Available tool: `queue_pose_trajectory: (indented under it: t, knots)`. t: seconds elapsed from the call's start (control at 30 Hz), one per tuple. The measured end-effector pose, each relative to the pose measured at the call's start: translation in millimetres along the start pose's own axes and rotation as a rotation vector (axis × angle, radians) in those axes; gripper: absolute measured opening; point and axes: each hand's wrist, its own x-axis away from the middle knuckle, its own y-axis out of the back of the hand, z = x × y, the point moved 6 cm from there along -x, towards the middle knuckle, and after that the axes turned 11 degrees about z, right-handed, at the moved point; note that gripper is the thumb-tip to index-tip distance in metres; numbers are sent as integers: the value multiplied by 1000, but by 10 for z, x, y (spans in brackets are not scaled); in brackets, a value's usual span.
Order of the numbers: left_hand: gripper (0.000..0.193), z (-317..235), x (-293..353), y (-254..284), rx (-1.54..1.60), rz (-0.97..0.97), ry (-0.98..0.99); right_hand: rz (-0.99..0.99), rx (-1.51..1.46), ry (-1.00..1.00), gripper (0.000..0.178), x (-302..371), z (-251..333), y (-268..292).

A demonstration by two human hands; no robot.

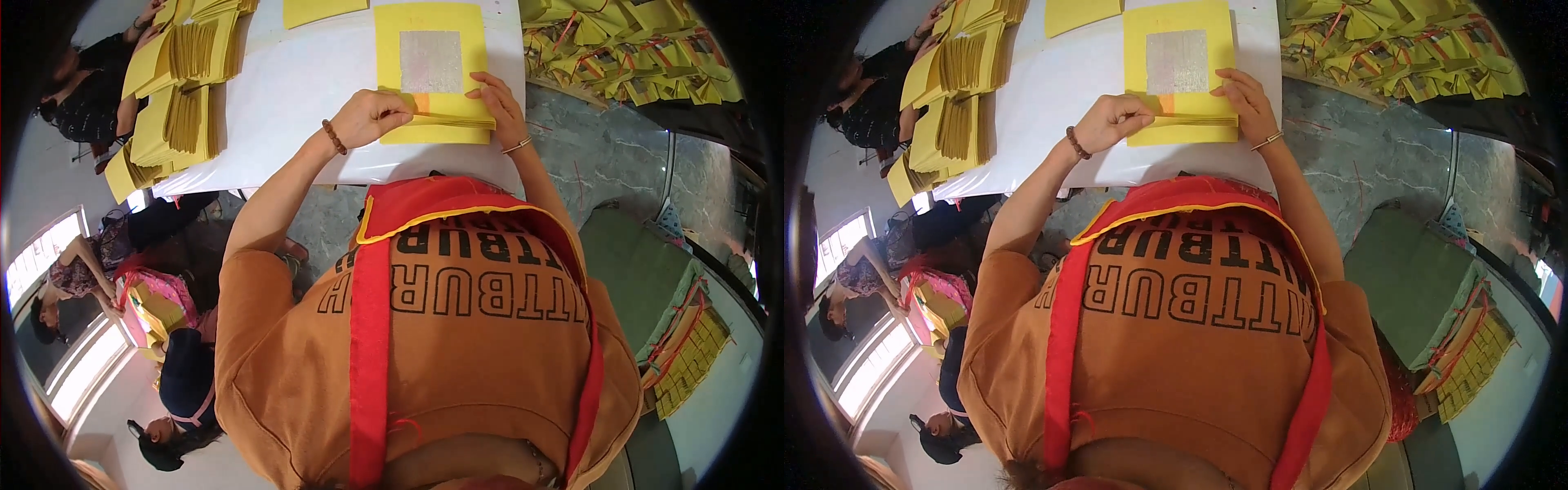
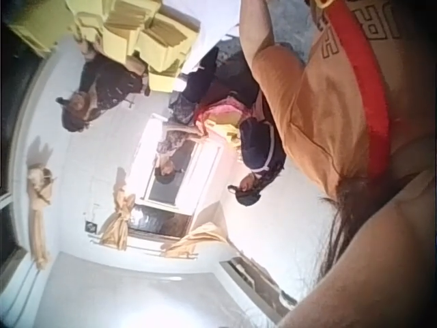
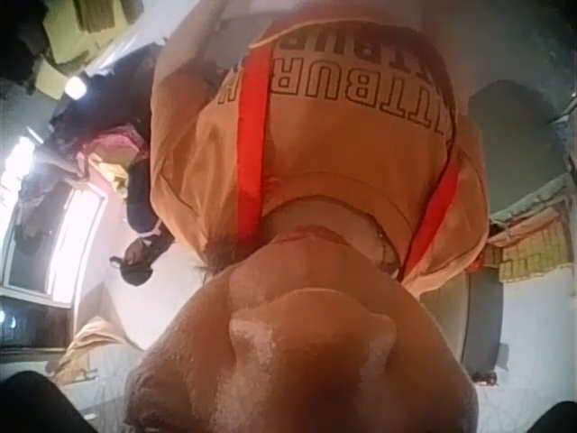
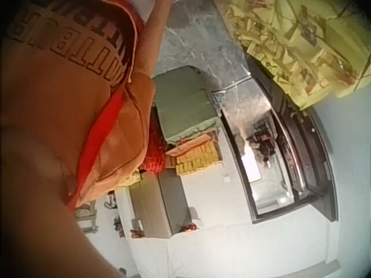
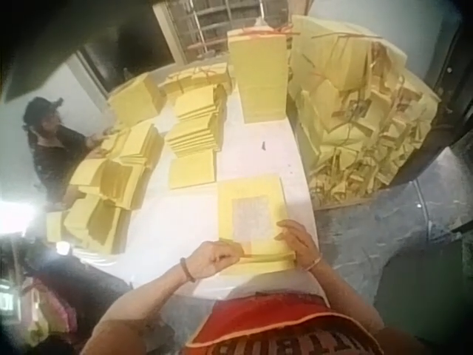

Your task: Folding sheets of yellow paper into stacks on a table.

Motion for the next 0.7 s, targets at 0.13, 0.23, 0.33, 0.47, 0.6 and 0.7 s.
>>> queue_pose_trajectory:
  t: [0.13, 0.23, 0.33, 0.47, 0.6, 0.7]
  knots:
    - [14, -3, -6, -7, 17, 22, 23, 14, 1, -3, 35, 6, -10, -7]
    - [15, 32, -8, -6, 69, 55, 105, 59, -71, 16, 45, 29, -70, 12]
    - [17, 140, -22, -18, 207, 68, 114, 128, -102, 34, 56, 35, -94, 26]
    - [16, 173, -44, -14, 265, 82, 119, 160, -86, 23, 59, 30, -68, 12]
    - [16, 167, -44, 8, 277, 79, 140, 189, -133, 135, 44, 30, -52, 19]
    - [17, 184, -7, 28, 303, 97, 178, 222, 256, 56, 34, 17, 95, -14]
